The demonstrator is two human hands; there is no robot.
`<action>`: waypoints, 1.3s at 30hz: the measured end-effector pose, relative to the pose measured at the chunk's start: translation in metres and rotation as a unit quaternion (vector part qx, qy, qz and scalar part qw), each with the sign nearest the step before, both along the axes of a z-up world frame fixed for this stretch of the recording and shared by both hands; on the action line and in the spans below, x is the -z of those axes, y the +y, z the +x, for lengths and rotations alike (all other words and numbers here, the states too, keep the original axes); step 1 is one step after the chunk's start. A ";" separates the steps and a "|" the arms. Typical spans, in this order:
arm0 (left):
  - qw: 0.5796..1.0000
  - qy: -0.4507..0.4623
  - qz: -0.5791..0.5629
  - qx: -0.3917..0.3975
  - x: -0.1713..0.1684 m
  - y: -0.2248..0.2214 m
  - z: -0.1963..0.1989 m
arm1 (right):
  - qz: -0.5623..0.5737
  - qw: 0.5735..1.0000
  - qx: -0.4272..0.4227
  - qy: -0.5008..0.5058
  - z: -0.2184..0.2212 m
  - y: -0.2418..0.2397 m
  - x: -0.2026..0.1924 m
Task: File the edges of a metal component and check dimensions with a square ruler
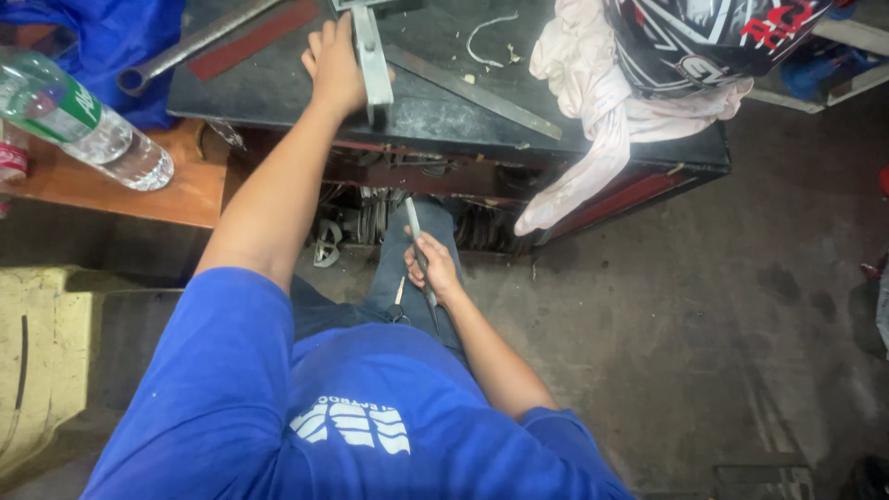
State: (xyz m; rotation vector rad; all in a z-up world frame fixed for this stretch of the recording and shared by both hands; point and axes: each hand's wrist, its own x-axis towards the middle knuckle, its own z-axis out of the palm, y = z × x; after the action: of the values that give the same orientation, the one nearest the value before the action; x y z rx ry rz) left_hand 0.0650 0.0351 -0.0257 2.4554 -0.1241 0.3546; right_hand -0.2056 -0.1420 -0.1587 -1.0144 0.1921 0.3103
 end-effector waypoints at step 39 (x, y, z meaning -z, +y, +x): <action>0.972 -0.117 -0.147 0.138 -0.045 0.001 -0.063 | -0.488 0.803 0.013 -0.342 0.068 0.001 -0.178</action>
State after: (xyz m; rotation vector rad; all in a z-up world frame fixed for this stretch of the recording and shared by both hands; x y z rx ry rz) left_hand 0.0025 0.0362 0.0197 2.0631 -0.4742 0.4996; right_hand -0.1371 -0.1410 0.0193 -2.0830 -0.3448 -0.2485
